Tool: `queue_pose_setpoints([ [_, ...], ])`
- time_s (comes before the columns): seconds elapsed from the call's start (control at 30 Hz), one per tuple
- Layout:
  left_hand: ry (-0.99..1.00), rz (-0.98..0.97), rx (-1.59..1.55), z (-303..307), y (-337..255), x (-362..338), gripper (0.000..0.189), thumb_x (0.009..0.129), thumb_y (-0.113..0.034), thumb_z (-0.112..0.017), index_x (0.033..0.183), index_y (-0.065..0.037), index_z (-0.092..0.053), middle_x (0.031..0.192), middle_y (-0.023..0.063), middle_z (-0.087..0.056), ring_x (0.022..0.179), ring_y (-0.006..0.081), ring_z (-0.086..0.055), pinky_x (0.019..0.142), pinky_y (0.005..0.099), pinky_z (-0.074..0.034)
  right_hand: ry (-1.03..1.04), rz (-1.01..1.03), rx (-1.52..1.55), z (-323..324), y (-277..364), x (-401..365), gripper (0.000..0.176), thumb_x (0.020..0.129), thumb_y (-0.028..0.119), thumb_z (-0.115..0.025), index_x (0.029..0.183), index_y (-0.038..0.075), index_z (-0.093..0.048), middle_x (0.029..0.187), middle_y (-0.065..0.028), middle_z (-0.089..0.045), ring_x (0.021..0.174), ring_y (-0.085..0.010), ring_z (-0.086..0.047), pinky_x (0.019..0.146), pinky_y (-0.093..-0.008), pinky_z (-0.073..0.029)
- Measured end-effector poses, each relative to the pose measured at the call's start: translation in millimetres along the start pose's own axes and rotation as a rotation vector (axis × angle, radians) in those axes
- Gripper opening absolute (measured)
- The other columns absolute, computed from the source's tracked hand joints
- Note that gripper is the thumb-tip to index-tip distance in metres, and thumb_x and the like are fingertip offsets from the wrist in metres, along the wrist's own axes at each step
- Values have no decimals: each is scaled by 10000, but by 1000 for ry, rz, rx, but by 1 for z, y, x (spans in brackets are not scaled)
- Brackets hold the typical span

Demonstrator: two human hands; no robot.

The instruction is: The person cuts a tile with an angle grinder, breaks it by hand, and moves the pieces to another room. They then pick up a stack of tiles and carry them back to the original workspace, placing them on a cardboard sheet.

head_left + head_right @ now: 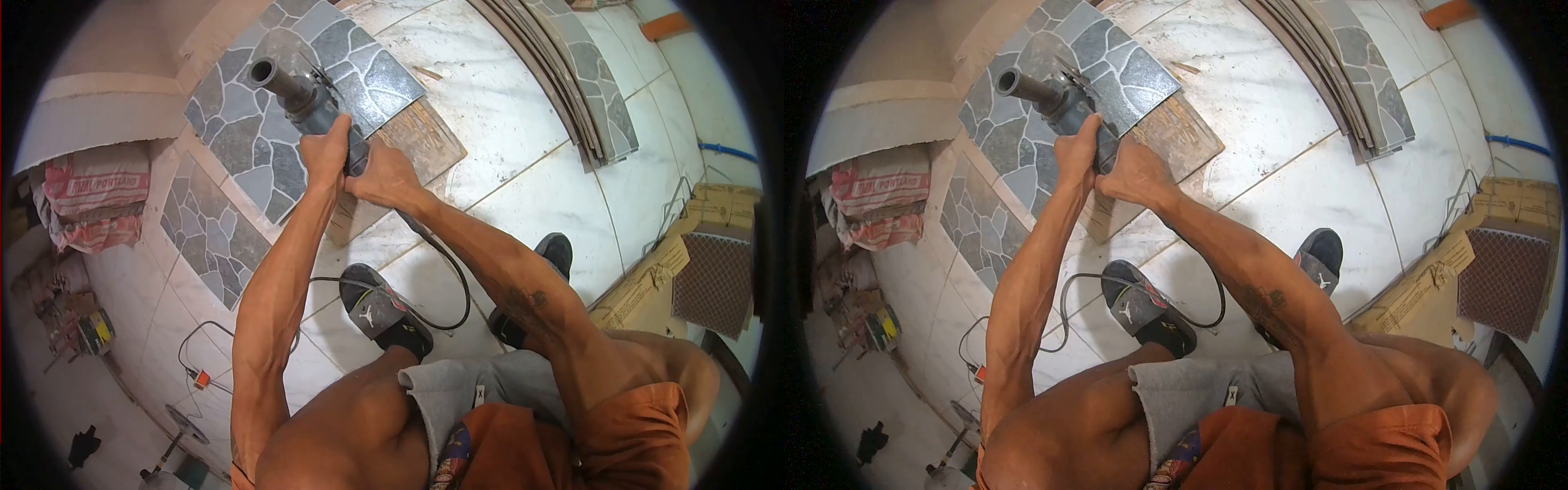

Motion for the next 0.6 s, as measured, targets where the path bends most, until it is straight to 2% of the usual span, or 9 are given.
queue_pose_setpoints([
  [0.33,-2,-18,-19,-5,0,-14,241,817,-159,-743,872,61,-663,808,73,-654,641,139,-605,579,306,-488,9,-15,-7,7,2,-14,757,691,383,-727,1125,-192,-496,974,-379,-636,959,-485,-649,862,-483,-520],
  [0.5,8,10,3,-5,3,-19,255,823,-167,-746,885,65,-659,805,68,-651,641,139,-604,576,308,-488,32,-55,-25,8,-1,-19,750,690,391,-728,1137,-169,-506,995,-357,-647,971,-471,-653,869,-476,-521],
  [0.6,-13,-25,-71,-7,4,-24,276,783,-203,-734,672,32,-641,687,41,-620,592,116,-543,546,323,-440,35,-72,-27,8,-3,-23,724,684,376,-727,1134,-153,-523,1011,-347,-650,982,-461,-654,877,-475,-520],
])
Point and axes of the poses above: each hand's wrist, its own x-axis towards the middle knuckle, its own z-axis out of the back of the hand, y = z × x, the point moved 7 cm from there along x, towards the middle knuckle
